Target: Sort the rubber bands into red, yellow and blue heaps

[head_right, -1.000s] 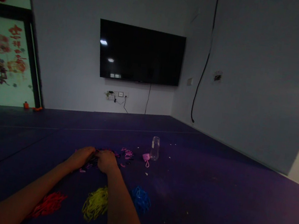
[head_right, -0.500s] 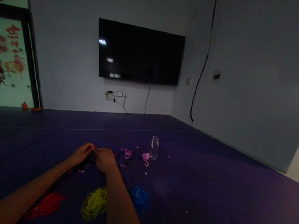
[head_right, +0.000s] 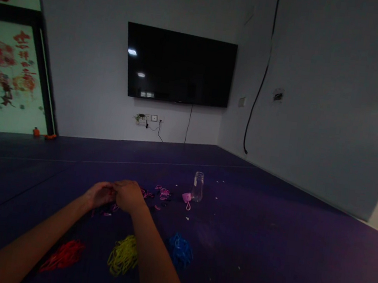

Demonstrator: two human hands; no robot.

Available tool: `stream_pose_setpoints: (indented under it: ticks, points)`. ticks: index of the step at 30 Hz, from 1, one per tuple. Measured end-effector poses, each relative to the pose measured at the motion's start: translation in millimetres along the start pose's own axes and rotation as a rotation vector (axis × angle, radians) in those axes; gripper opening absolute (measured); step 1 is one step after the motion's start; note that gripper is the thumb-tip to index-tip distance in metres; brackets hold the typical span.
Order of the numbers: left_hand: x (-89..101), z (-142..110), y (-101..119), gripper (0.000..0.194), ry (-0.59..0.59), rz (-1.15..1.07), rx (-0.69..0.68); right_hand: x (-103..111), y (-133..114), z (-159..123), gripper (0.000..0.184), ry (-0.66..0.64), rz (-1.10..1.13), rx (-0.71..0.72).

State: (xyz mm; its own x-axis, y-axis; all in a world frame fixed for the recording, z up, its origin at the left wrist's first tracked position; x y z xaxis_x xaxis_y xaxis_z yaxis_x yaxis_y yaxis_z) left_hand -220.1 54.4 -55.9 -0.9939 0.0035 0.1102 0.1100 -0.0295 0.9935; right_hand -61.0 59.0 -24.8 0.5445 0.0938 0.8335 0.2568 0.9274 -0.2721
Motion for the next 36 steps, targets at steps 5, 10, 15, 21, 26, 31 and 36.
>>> stream_pose_setpoints:
  ticks: [5,10,15,21,26,31,36]
  points:
    - [-2.0,-6.1,4.7,0.022,0.021,-0.083,-0.008,-4.9,0.7,3.9,0.036,0.008,0.002,0.058]
    - [-4.2,-10.5,16.7,0.028,-0.004,-0.105,0.053,1.0,-1.6,6.0,0.039,0.044,0.075,0.046]
    - [-6.5,-19.6,34.2,0.031,-0.012,-0.08,0.137,37.3,-14.2,6.7,0.046,0.217,0.165,-0.073]
    - [-14.0,-76.7,36.5,0.037,0.139,0.014,0.14,80.2,-50.3,-12.5,0.04,0.294,0.199,-0.177]
    - [-24.7,-140.3,19.2,0.044,0.323,0.369,-0.033,84.7,-75.4,-65.3,0.041,0.165,0.072,-0.177]
    - [-33.5,-170.2,8.0,0.052,0.32,0.488,-0.091,81.0,-72.7,-117.6,0.038,0.341,0.054,-0.296]
    - [-31.0,-174.5,11.5,0.052,0.402,0.472,-0.146,76.9,-70.6,-141.2,0.039,0.298,-0.055,-0.319]
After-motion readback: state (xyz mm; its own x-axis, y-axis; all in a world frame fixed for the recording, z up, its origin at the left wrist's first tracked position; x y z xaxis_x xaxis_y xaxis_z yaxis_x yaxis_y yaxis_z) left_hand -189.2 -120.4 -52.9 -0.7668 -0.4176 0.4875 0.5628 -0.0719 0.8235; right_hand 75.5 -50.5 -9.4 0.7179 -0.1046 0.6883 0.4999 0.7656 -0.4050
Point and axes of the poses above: each hand's wrist, its own z-axis towards the middle knuckle, its own x-axis out of the back of the hand, y = z × x, the point moved 1 cm from there along z, towards the middle knuckle, and after that the axes turned 11 degrees about z, right-handed, at the moved point
